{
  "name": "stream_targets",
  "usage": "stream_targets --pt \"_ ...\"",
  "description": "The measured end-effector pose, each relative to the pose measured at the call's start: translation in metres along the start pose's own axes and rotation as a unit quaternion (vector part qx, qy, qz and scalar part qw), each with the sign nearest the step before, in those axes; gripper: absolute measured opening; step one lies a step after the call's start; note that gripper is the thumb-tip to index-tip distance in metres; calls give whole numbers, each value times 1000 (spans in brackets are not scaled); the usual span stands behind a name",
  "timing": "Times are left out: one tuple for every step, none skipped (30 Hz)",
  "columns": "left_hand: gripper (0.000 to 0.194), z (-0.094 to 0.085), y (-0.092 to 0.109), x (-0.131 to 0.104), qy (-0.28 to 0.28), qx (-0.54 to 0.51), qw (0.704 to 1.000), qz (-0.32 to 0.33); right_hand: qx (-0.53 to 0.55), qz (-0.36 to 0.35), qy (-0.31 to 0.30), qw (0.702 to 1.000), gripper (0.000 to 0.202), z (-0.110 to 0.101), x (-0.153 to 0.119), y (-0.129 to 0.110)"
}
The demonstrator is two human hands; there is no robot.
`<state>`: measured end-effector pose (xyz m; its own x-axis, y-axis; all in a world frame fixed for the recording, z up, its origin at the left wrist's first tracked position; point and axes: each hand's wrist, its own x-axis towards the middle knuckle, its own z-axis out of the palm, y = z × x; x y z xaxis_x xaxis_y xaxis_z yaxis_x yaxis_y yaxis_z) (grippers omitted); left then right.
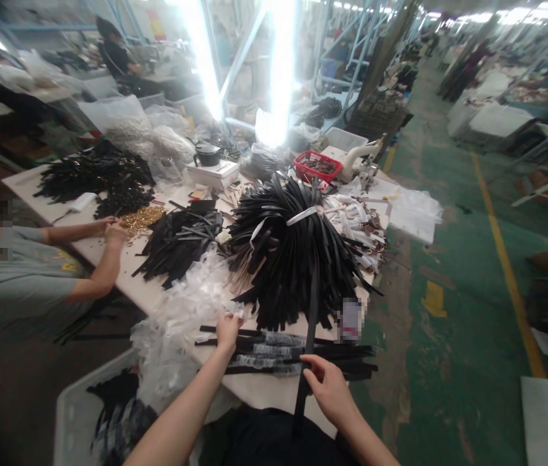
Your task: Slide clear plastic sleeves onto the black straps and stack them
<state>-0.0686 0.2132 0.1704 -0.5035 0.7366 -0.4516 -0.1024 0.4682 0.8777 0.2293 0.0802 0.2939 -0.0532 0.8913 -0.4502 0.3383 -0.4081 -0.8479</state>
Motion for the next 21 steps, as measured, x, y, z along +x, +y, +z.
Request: stream_targets --pt "22 -2 4 -8 -5 -28 1000 3 0 -18 -12 1000 43 -5 0 -6" --pt "22 -4 9 -16 -13 -54 998 4 -5 -39 -18 999 40 -9 1 -12" --pt "23 -7 16 -25 -24 -79 997 5 -17 -63 -18 998 38 -12 2 -19" --pt "25 -9 23 -34 -37 -103 994 7 -38 -90 -14 995 37 -15 2 -26" --pt "28 -11 31 -43 -52 -123 991 8 -68 -119 -5 991 35 -16 1 -34" --pt "31 -13 39 -53 -68 -141 988 7 -104 -148 7 983 32 -18 -1 -41" --pt "34 -15 48 -62 -82 -155 985 6 -138 -178 23 974 28 -19 -4 -49" --pt "37 -16 57 -72 -95 -165 982 6 -164 -208 40 963 25 -20 -7 -56" --pt "40 -18 65 -81 -105 -174 979 6 -177 -236 54 954 22 -21 -10 -63" --pt "41 -19 74 -91 -116 -185 976 3 -178 -260 64 947 19 -22 -13 -69" --pt "42 -19 82 -100 -126 -197 972 -3 -170 -277 68 943 16 -24 -16 -75" --pt "41 -20 90 -109 -134 -210 968 -10 -157 -284 67 943 13 -25 -17 -79" --pt "41 -20 97 -117 -141 -223 964 -19 -146 -280 62 947 10 -26 -18 -83" --pt "40 -20 104 -125 -145 -234 961 -28 -137 -267 54 952 10 -27 -18 -87" --pt "39 -20 110 -133 -146 -243 958 -36 -131 -250 42 958 14 -28 -17 -89" --pt "38 -19 116 -140 -146 -250 956 -42 -124 -234 30 964 18 -29 -17 -91" --pt "37 -19 122 -147 -147 -257 954 -47 -115 -222 17 968 22 -28 -18 -93" --pt "37 -19 127 -154 -151 -262 952 -51 -101 -217 4 971 25 -27 -18 -94" --pt "38 -18 131 -160 -156 -265 950 -56 -81 -215 -8 973 26 -24 -19 -95" --pt "38 -17 135 -165 -164 -264 949 -60 -53 -211 -16 976 26 -21 -21 -95" --pt "38 -17 137 -171 -172 -261 948 -63 -19 -201 -21 979 26 -17 -22 -95"
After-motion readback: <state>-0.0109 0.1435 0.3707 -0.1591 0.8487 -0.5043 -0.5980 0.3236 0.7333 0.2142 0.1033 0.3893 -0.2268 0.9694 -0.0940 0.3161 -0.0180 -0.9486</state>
